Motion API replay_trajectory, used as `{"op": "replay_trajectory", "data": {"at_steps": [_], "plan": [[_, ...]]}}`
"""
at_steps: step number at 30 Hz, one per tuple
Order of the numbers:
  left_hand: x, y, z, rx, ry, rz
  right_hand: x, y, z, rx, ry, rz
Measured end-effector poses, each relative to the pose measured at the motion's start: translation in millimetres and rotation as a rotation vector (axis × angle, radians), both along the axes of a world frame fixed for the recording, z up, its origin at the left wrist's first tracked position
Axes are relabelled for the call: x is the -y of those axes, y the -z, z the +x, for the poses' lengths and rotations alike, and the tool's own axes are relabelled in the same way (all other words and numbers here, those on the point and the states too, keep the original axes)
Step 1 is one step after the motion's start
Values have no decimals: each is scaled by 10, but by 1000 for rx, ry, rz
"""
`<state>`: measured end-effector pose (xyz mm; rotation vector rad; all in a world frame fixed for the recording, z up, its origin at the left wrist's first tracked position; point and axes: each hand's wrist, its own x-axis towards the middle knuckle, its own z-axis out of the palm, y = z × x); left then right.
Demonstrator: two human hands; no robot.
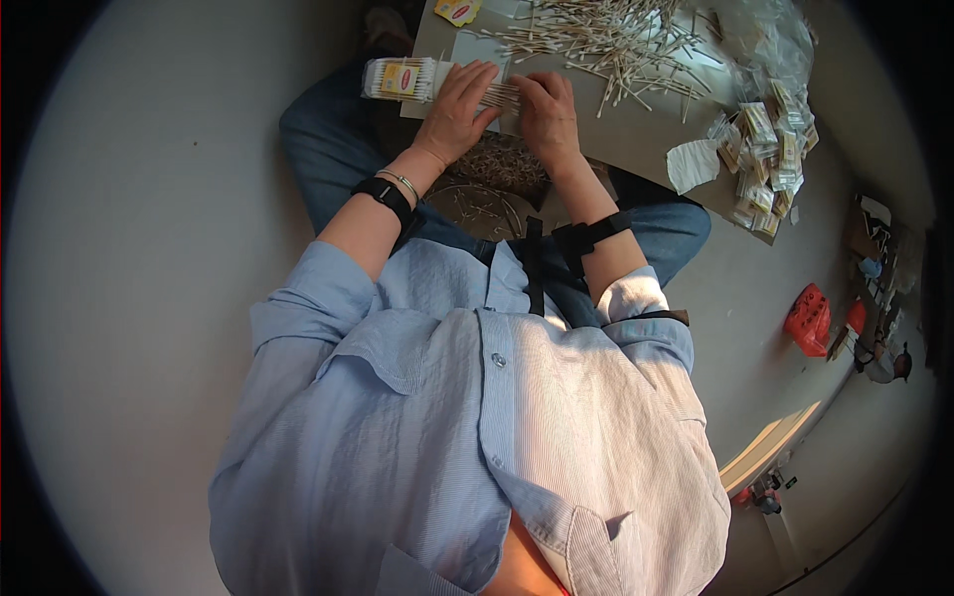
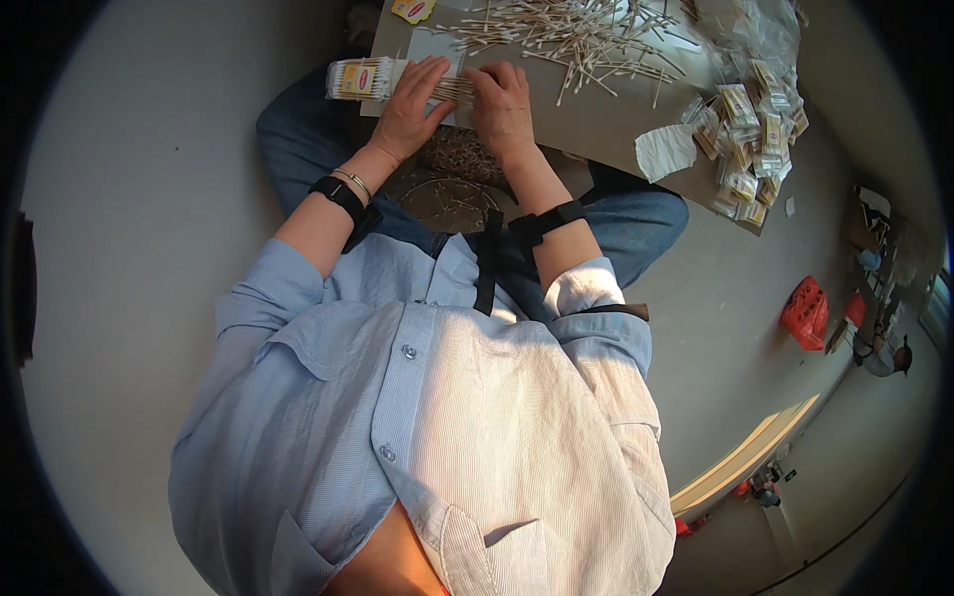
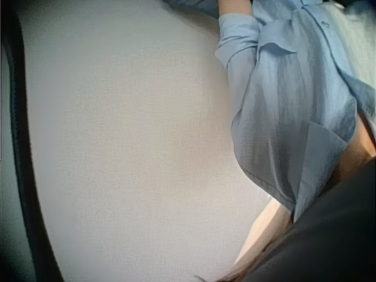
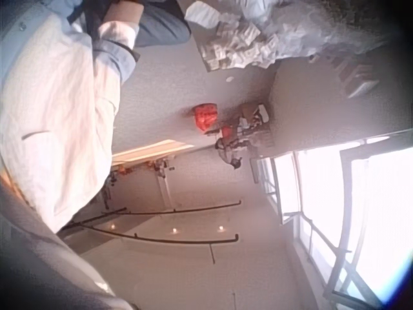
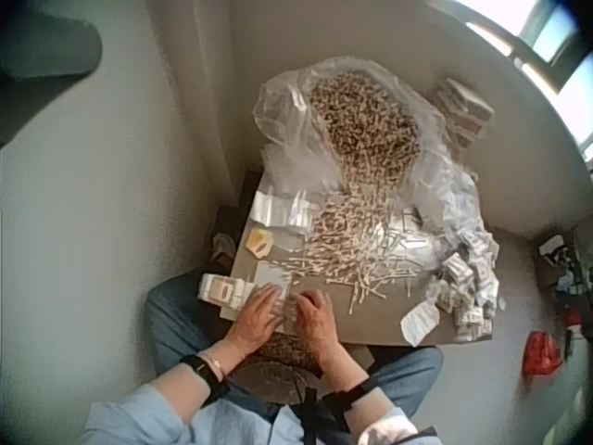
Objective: Arrange and package bundles of cotton swabs into small paper boxes.
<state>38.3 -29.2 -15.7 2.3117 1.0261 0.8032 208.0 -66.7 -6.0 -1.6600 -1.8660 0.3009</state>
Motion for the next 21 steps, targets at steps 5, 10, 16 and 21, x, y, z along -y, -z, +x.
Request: {"op": "replay_trajectory", "data": {"at_steps": [5,10,16,21], "plan": [[7,-17,13,39,10,-1,69,-36,-76,-501,386,76],[42,-106,41,116,-33,-127,147,-27,-308,-595,226,38],[89,-91,123,234,-53,-270,88,-6,-424,-752,164,39],[88,-78,131,211,-60,-276,72,-40,-444,-568,75,-27]]}}
